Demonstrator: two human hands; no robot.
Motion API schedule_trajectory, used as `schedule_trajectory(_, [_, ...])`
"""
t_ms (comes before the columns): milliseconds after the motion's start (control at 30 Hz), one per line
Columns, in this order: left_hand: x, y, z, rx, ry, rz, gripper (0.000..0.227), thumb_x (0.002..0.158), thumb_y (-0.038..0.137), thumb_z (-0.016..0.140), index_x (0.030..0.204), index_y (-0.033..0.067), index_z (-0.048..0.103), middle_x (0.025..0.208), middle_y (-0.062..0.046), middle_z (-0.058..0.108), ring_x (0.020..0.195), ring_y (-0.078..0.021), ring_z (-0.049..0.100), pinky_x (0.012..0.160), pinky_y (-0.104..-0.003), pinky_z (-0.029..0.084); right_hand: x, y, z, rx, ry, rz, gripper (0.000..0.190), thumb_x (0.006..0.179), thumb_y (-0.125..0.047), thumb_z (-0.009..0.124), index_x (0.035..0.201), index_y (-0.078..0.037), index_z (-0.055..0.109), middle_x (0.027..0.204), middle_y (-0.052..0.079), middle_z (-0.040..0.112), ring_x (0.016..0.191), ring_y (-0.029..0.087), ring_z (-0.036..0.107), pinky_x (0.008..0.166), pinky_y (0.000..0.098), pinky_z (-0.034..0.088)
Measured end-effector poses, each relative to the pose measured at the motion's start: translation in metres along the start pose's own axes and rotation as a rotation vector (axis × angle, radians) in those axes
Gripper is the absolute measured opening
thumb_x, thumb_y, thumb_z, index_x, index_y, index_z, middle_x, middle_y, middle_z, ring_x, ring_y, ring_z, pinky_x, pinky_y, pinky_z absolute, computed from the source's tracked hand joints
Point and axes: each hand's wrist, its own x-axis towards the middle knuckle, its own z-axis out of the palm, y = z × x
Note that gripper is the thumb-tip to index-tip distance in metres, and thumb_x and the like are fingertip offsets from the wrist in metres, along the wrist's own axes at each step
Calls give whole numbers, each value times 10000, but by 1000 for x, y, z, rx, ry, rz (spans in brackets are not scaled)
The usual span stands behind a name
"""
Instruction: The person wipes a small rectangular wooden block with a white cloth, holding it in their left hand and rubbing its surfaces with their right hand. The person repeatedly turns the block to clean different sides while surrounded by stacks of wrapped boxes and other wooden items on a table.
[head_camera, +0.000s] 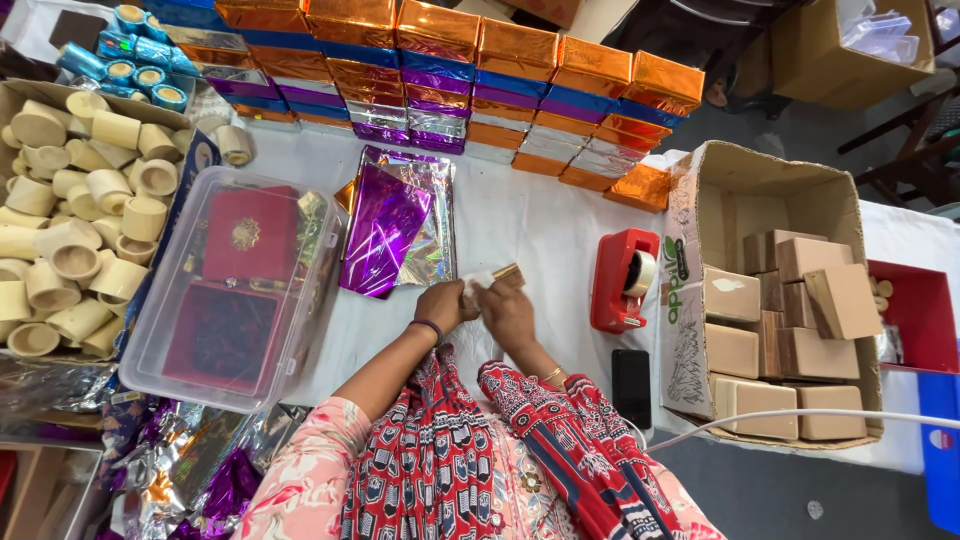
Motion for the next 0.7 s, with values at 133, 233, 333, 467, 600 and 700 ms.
schedule_trajectory(133, [-11,16,-18,-116,90,115,615,692,390,839,1219,108,696,997,-161,744,937,-361,710,819,-465,557,10,28,-12,-68,106,98,255,935,-148,670,1170,-155,770,867,98,655,718,313,635,650,429,511])
schedule_trajectory(233, [-13,26,-24,-98,36,66,572,725,390,807,1219,119,710,1010,-144,751,959,-346,719,847,-456,567,11,57,-4,77,147,409,211,977,-182,693,1152,-122,794,755,101,606,627,249,594,610,394,492])
schedule_trajectory(333, [-15,46,-33,34,98,84,709,677,413,862,1262,74,653,984,-163,743,939,-384,684,813,-475,558,-10,121,45,539,249,603,226,1022,-214,698,1149,-38,763,870,-6,742,770,88,637,701,275,524])
schedule_trajectory(467, [14,41,5,91,193,162,630,682,370,841,1197,75,629,1001,-161,746,931,-399,711,777,-494,572,-23,131,62,873,140,827,258,1012,-176,659,1169,-3,769,894,-12,706,748,74,568,653,245,453])
schedule_trajectory(600, [18,48,7,-127,215,183,495,746,214,796,1167,104,562,963,-145,746,908,-397,728,747,-509,571,-15,90,24,834,106,619,214,1033,-128,668,1187,-8,755,934,-38,717,832,30,612,726,222,499])
schedule_trajectory(700, [4,69,-19,-504,249,208,519,761,228,836,1152,97,521,945,-150,735,934,-393,718,777,-476,580,-4,65,-15,530,194,443,222,998,-97,672,1181,-55,791,808,30,599,687,90,526,594,282,428])
